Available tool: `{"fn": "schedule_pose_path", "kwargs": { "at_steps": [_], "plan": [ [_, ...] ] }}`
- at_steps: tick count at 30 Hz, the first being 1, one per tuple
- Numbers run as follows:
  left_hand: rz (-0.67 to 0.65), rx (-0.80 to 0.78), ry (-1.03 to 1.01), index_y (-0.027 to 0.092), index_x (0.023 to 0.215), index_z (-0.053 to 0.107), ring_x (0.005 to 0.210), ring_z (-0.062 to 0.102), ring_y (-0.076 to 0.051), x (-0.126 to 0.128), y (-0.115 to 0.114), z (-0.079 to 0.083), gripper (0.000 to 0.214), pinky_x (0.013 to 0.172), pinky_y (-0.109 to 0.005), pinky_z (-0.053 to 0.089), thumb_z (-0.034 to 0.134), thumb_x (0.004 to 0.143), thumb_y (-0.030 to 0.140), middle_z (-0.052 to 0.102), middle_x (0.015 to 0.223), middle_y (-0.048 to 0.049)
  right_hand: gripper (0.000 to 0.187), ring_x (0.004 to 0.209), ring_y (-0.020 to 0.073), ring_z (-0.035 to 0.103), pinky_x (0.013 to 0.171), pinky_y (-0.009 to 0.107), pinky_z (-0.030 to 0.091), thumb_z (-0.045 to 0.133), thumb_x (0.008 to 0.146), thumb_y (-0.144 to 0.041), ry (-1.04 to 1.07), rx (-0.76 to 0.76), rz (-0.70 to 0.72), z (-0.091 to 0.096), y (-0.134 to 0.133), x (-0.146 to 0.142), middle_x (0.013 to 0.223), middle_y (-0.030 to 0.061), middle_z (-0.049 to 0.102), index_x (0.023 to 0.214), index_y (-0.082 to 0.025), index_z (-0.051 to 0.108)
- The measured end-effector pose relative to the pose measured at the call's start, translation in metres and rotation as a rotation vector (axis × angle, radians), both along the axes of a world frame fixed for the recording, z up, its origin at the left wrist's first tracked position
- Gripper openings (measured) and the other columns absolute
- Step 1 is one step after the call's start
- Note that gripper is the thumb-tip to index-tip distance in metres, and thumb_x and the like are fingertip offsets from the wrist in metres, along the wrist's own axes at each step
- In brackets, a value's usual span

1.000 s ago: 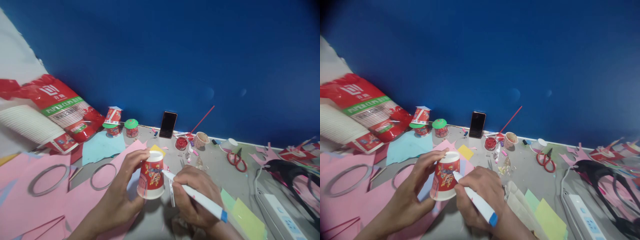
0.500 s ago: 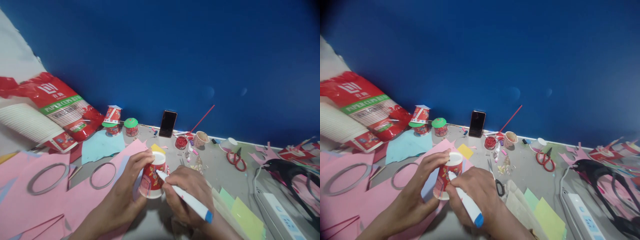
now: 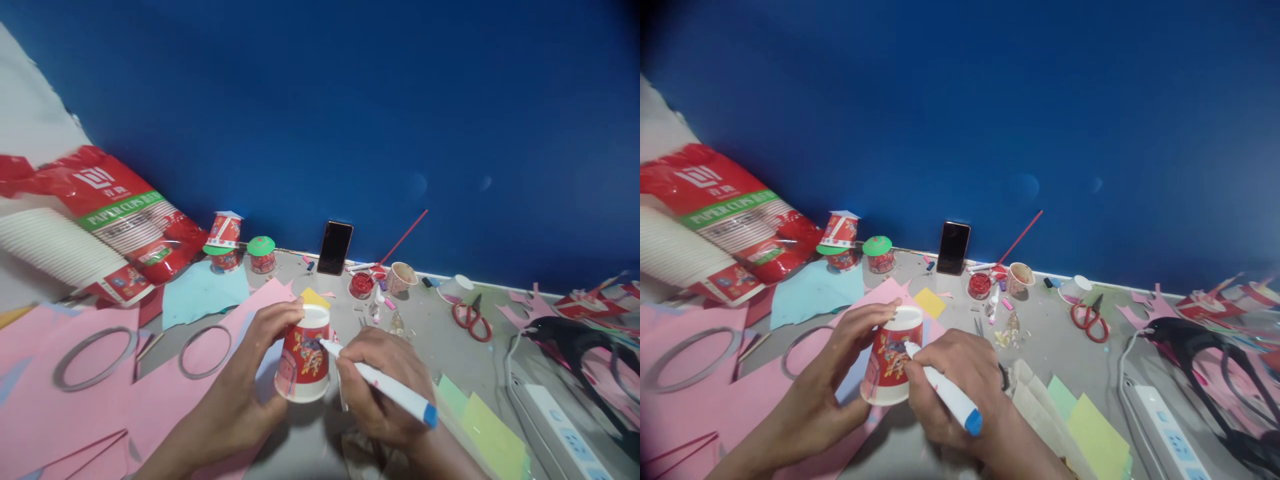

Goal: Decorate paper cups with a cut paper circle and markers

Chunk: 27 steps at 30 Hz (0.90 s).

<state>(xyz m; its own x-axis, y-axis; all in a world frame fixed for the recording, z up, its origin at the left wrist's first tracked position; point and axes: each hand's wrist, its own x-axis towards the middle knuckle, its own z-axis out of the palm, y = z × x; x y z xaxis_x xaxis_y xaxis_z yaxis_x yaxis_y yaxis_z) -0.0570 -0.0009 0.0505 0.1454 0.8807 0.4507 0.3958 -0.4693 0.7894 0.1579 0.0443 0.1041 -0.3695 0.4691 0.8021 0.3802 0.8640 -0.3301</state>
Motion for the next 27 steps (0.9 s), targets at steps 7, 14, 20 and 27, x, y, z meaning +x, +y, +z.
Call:
{"fn": "schedule_pose_path", "kwargs": {
  "at_steps": [7, 14, 20, 27],
  "plan": [
    [-0.002, -0.031, -0.067, 0.043, 0.152, 0.047, 0.153, 0.047, -0.031, 0.0001, -0.0012, 0.0012, 0.088, 0.122, -0.047, 0.052, 0.063, 0.077, -0.001, 0.050, 0.155, -0.0066, 0.020, 0.051, 0.0118, 0.067, 0.054, 0.022, 0.054, 0.057, 0.099, -0.017, 0.088, -0.044, -0.010, 0.0008, -0.0011, -0.0004, 0.062, -0.0020, 0.070, 0.082, -0.022, 0.067],
    [-0.030, -0.037, -0.082, 0.043, 0.154, 0.046, 0.155, 0.045, -0.031, -0.0007, -0.0006, 0.0000, 0.088, 0.125, -0.047, 0.050, 0.063, 0.079, 0.001, 0.048, 0.157, -0.0065, 0.019, 0.050, 0.0123, 0.065, 0.052, 0.023, 0.051, 0.058, 0.097, -0.014, 0.145, -0.048, -0.017, -0.0007, 0.0010, 0.0000, 0.061, -0.0020, 0.069, 0.081, -0.021, 0.065],
    [-0.038, -0.034, -0.020, 0.039, 0.155, 0.043, 0.154, 0.045, -0.032, 0.0007, 0.0013, 0.0002, 0.085, 0.125, -0.049, 0.048, 0.062, 0.081, 0.000, 0.047, 0.158, -0.0094, 0.016, 0.050, 0.0133, 0.066, 0.052, 0.024, 0.053, 0.059, 0.096, -0.013, 0.202, -0.034, -0.011, -0.0024, 0.0007, -0.0006, 0.063, -0.0013, 0.070, 0.085, -0.021, 0.066],
    [-0.023, 0.026, 0.070, 0.036, 0.155, 0.043, 0.154, 0.046, -0.032, 0.0017, 0.0012, 0.0003, 0.080, 0.126, -0.052, 0.046, 0.061, 0.084, 0.003, 0.049, 0.158, -0.0104, 0.017, 0.052, 0.0129, 0.068, 0.053, 0.024, 0.054, 0.058, 0.098, -0.015, 0.143, -0.057, 0.004, -0.0019, -0.0005, -0.0020, 0.064, -0.0016, 0.073, 0.085, -0.021, 0.066]
  ]
}}
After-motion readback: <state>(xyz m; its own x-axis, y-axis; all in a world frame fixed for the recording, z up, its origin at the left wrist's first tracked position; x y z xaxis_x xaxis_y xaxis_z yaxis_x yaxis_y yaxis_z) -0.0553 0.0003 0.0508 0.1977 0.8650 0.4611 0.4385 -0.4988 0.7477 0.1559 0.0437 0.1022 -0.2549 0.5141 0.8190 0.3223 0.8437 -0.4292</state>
